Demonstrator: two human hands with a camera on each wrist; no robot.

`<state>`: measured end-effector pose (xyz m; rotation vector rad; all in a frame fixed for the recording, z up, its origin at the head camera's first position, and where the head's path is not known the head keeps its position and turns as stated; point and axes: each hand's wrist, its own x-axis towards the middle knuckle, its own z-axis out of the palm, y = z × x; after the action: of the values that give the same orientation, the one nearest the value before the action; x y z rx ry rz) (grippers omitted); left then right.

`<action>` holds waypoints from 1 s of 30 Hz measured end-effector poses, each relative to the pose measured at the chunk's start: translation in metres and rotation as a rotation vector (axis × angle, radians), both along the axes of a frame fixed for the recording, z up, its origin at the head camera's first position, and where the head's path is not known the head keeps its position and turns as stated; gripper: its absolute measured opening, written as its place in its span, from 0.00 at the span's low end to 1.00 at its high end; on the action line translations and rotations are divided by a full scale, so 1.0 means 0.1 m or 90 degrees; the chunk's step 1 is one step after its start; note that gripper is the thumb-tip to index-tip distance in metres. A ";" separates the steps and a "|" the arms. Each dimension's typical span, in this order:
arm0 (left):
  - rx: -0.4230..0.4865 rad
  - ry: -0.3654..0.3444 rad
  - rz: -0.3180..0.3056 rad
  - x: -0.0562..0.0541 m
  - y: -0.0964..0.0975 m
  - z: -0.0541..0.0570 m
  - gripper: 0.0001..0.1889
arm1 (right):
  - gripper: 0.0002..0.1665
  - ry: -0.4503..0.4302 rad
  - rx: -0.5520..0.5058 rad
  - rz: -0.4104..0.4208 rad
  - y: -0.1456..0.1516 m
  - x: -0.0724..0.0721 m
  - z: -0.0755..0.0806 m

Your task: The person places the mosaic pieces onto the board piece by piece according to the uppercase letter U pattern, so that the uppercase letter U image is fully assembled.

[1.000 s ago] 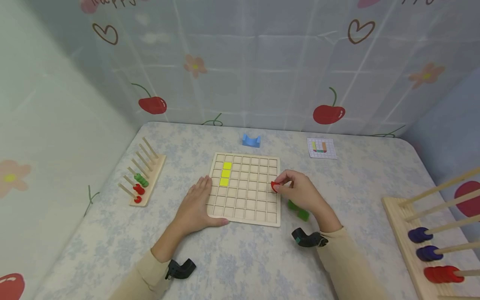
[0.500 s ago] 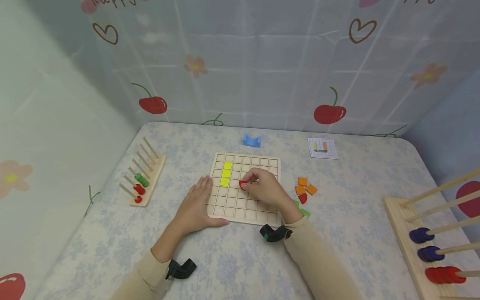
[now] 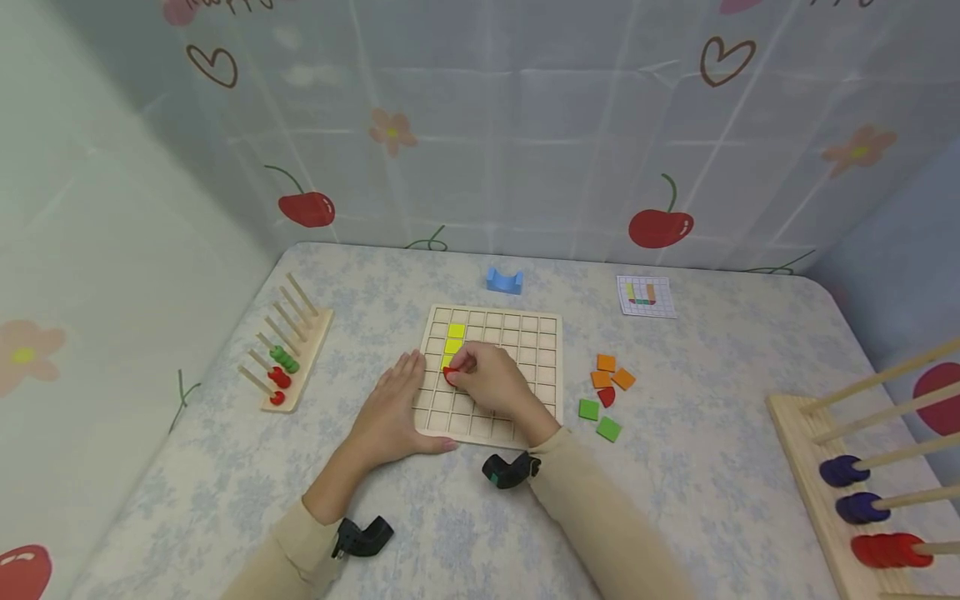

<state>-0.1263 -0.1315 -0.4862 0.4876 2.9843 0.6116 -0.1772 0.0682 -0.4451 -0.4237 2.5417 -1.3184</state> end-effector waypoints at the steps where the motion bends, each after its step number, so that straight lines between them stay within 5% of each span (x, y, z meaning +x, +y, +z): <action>1: 0.000 0.003 -0.001 0.00 0.00 0.00 0.76 | 0.04 0.006 0.010 -0.001 -0.02 0.00 -0.01; 30: -0.001 -0.007 0.001 0.00 0.00 0.01 0.76 | 0.05 0.069 0.101 0.004 -0.07 0.04 -0.03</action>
<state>-0.1260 -0.1312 -0.4849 0.4798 2.9745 0.6105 -0.1734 0.0608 -0.4478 -0.4832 2.7060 -1.1097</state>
